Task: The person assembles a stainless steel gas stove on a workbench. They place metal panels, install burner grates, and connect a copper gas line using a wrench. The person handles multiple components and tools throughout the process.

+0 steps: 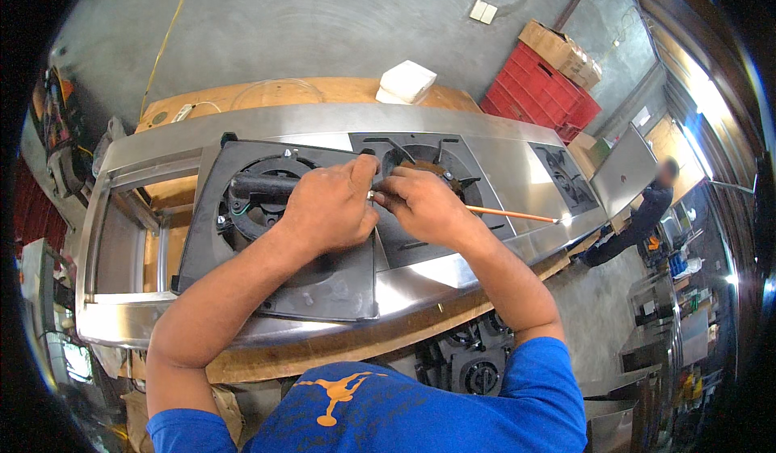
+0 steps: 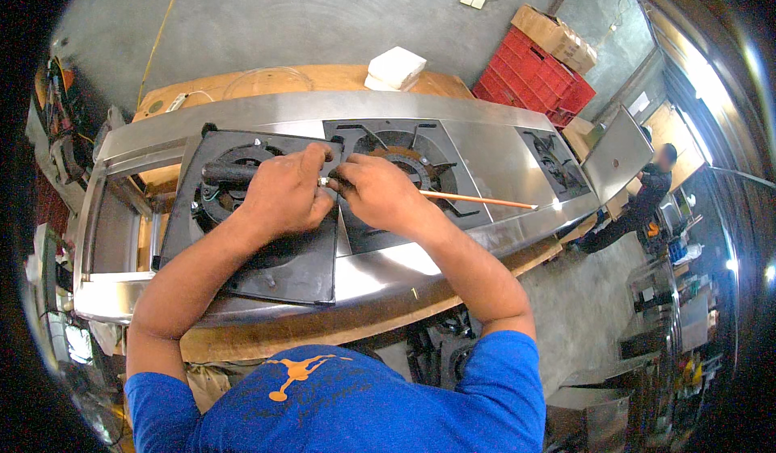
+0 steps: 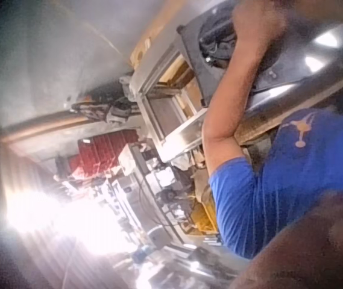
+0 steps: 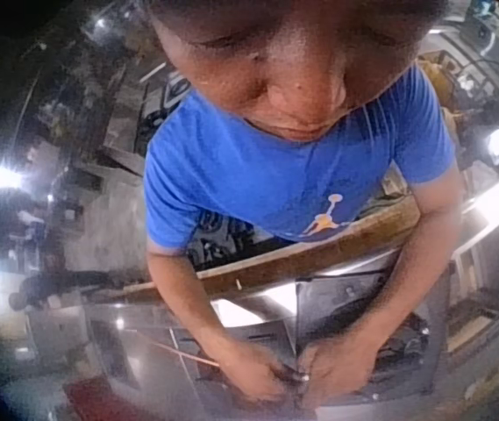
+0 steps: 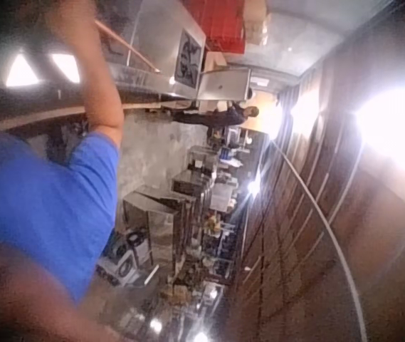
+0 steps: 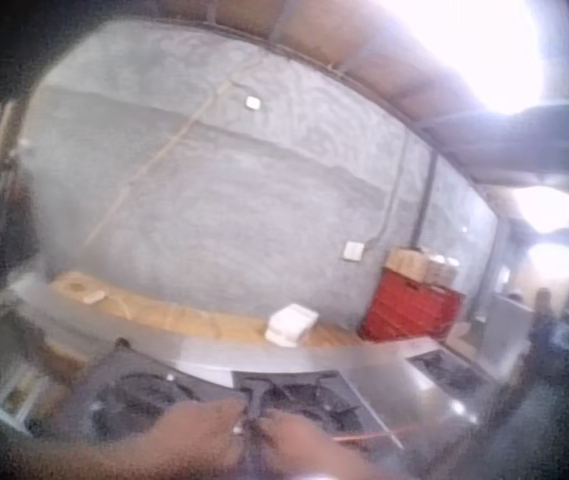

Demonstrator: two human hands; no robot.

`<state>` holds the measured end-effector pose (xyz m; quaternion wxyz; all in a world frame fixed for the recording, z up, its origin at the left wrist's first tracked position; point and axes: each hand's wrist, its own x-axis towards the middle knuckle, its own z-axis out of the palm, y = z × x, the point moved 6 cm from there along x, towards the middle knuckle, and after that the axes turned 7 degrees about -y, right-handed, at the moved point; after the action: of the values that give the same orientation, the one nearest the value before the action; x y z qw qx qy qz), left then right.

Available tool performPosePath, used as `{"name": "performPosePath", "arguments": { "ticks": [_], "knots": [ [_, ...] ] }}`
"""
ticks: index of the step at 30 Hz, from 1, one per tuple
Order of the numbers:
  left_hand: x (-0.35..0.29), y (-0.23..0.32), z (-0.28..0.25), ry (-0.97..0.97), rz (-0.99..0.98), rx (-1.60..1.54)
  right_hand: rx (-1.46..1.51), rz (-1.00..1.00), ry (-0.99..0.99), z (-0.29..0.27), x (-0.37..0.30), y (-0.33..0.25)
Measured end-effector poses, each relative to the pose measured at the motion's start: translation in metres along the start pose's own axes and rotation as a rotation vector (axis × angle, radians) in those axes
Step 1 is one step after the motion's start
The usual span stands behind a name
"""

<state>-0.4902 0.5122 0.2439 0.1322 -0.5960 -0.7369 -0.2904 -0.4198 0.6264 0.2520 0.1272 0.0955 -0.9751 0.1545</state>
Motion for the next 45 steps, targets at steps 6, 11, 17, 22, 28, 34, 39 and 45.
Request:
{"name": "performPosePath", "arguments": {
  "ticks": [6, 11, 17, 22, 28, 34, 39, 45],
  "knots": [
    [0.0, 0.001, -0.003, 0.009, 0.016, -0.004, 0.051, 0.027, 0.024, -0.002, -0.002, 0.002],
    [0.0, 0.0, -0.001, -0.01, 0.002, 0.006, -0.058, 0.021, 0.015, 0.001, -0.004, -0.002],
    [0.0, -0.001, 0.0, 0.005, 0.006, 0.011, -0.105, -0.008, -0.008, 0.006, -0.006, 0.0],
    [0.0, 0.0, -0.002, -0.011, -0.007, -0.002, -0.017, -0.036, -0.107, 0.006, 0.004, 0.006],
    [0.0, 0.001, -0.003, 0.0, 0.001, 0.004, 0.011, -0.009, 0.035, -0.004, -0.002, 0.001],
    [-0.001, -0.002, 0.001, -0.002, -0.007, 0.015, -0.011, -0.054, -0.091, 0.004, 0.002, 0.005],
    [0.0, -0.002, 0.001, -0.027, -0.019, 0.006, 0.004, -0.06, -0.035, 0.003, 0.0, 0.002],
    [-0.001, -0.001, -0.001, 0.013, 0.024, 0.006, -0.09, 0.01, -0.026, 0.004, -0.002, -0.001]
  ]
}}
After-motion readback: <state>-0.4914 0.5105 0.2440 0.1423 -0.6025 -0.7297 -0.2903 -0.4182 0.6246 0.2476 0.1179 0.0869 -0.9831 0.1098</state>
